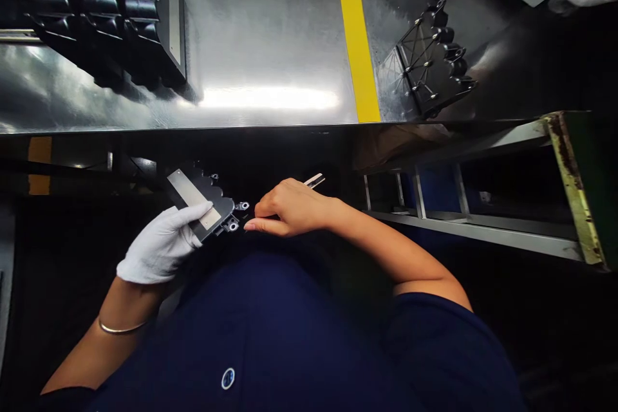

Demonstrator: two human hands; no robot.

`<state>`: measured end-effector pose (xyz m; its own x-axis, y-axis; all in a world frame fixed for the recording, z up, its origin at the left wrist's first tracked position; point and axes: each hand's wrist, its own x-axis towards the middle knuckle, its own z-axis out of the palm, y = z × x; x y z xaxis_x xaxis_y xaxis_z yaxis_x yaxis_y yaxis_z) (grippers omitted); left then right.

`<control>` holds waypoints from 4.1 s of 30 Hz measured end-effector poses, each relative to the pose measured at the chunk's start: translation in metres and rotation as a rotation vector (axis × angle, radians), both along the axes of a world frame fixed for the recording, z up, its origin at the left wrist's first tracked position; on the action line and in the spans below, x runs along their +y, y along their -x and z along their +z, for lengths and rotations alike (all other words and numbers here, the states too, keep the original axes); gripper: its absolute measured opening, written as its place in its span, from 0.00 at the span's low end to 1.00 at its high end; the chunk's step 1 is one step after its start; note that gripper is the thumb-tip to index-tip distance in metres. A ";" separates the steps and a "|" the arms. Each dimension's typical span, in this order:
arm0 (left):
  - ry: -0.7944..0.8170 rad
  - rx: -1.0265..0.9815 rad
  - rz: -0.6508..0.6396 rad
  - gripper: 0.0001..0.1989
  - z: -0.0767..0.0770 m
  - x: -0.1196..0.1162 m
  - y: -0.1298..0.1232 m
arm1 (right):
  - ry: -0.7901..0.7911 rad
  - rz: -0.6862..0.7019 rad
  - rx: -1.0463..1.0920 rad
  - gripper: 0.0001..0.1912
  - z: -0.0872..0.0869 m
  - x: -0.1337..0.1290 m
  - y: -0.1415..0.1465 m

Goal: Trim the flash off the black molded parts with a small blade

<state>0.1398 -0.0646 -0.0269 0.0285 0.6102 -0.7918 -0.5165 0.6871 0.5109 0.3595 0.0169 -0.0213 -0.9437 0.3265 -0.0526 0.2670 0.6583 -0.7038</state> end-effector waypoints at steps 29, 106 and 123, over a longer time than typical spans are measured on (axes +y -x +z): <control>0.092 -0.263 -0.126 0.18 0.005 0.007 0.002 | -0.332 -0.054 0.313 0.19 -0.009 -0.009 0.007; -0.539 0.731 -0.273 0.08 0.005 -0.008 -0.001 | 0.301 -0.363 0.452 0.18 -0.003 -0.037 0.015; -0.532 0.820 -0.223 0.11 -0.003 -0.008 -0.001 | 0.007 -0.447 0.541 0.15 -0.005 -0.038 0.017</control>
